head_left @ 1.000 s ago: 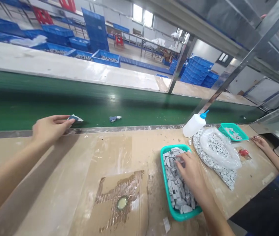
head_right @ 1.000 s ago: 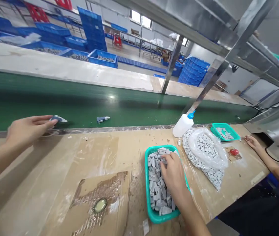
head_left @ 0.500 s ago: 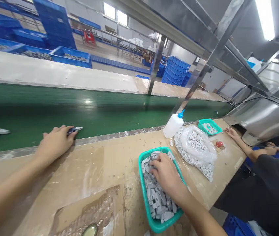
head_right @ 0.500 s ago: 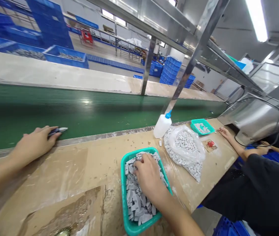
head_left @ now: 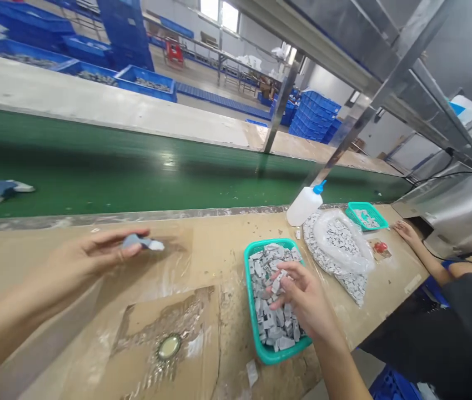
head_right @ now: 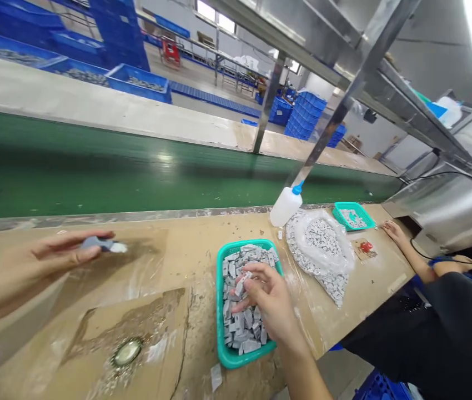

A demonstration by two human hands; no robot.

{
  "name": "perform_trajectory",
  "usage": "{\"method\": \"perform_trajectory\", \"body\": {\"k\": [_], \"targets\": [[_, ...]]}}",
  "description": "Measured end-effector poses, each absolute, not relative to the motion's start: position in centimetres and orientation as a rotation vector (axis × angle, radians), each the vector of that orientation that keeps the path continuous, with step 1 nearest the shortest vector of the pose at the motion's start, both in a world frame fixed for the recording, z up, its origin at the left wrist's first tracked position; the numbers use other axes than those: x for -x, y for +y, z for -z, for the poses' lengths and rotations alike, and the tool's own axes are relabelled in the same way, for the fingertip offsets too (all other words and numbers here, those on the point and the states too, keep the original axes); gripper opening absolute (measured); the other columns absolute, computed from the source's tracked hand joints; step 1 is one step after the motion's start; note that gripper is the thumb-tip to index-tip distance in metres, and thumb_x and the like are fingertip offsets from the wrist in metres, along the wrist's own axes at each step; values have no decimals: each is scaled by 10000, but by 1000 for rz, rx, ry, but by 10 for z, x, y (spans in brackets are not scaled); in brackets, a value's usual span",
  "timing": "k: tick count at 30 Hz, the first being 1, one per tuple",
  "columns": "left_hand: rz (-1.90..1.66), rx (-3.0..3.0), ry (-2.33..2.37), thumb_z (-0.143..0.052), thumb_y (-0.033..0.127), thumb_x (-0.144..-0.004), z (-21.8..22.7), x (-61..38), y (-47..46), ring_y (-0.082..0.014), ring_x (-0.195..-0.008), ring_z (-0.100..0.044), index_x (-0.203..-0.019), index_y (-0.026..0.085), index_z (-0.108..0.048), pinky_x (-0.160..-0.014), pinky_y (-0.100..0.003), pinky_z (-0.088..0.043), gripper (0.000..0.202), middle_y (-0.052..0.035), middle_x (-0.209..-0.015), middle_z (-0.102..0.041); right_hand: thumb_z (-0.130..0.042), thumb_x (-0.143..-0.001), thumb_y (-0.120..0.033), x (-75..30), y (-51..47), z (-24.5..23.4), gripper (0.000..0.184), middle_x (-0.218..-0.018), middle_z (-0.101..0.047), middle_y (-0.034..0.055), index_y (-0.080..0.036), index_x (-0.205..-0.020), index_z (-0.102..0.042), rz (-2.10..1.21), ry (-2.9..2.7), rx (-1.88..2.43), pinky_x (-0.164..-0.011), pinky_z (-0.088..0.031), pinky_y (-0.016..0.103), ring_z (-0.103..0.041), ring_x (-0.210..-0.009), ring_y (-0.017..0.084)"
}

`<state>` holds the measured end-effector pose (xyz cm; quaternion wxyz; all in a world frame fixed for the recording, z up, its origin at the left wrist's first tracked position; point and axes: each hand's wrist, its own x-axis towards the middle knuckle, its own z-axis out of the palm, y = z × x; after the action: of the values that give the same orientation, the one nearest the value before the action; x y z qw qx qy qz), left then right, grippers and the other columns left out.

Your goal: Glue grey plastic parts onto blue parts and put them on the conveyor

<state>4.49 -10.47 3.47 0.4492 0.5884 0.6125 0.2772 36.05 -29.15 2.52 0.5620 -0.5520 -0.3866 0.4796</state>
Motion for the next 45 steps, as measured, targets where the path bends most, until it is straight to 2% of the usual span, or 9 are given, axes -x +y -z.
{"method": "perform_trajectory", "body": {"k": [2,5,7,10,15,18,23,31,45], "targets": [[-715,-1088,1398,-934,599,-314,-30,-43,-138,-287,-1080,-680,-1014,306,-758,-769,-255,-581,779,-17,-1176,-743,-812,-775,-456,-350,-297,-28,392,-902,-701,40,-221,-1063,-689,-1223,-793,1206,-568,-576,240,-695,-768,169],[-785,-753,1242,-983,390,-438,-22,-44,-179,-218,-939,-709,-1009,348,-751,-768,-219,-575,618,22,-979,-773,-834,-759,-428,-334,-302,-30,424,-856,-715,43,-225,-1117,-731,-1259,-806,1203,-596,-582,245,-684,-759,163],[-800,-631,1138,-988,306,-457,-18,-44,-198,-190,-869,-712,-938,286,-757,-763,-201,-566,534,10,-884,-765,-828,-764,-446,-323,-306,-28,404,-837,-728,61,-214,-1087,-760,-1278,-873,1240,-597,-587,261,-681,-724,169],[-756,-536,1010,-990,229,-453,-18,-44,-213,-198,-886,-718,-877,190,-742,-803,-220,-562,494,-53,-903,-761,-788,-811,-450,-305,-313,-19,324,-922,-758,94,-227,-1045,-784,-1333,-1013,1262,-646,-608,304,-696,-716,183],[-729,-477,847,-931,201,-597,-16,-41,-221,-195,-848,-708,-999,187,-733,-902,-358,-566,449,-48,-951,-731,-710,-883,-457,-270,-323,0,311,-931,-726,51,-305,-1151,-754,-1285,-1099,1333,-601,-592,268,-692,-684,160],[-704,-522,803,-898,199,-656,-6,-38,-222,-153,-814,-680,-1053,181,-737,-848,-298,-541,429,-30,-932,-712,-664,-923,-406,-256,-322,11,280,-919,-716,45,-290,-1162,-754,-1059,-1290,1455,-620,-580,231,-680,-689,138],[-685,-663,718,-867,231,-705,12,-32,-221,-140,-792,-672,-1050,137,-743,-824,-266,-501,378,-64,-902,-745,-609,-965,-267,-246,-315,26,233,-1029,-748,65,-242,-1144,-755,-670,-1584,1565,-803,-589,270,-708,-932,171],[-795,-622,735,-861,169,-668,23,-29,-216,-155,-776,-692,-872,128,-743,-899,-330,-510,239,-48,-843,-752,-674,-896,-53,-233,-308,32,422,-957,-761,29,-294,-1242,-696,-336,-1901,1353,-751,-576,322,-687,-821,159],[-777,-626,734,-814,104,-705,17,-28,-218,-145,-803,-710,-905,115,-750,-836,-284,-561,210,-39,-872,-762,-723,-841,-6,-226,-310,29,415,-975,-781,49,-219,-1196,-696,-41,-2147,1344,-760,-595,330,-727,-836,180]]}}
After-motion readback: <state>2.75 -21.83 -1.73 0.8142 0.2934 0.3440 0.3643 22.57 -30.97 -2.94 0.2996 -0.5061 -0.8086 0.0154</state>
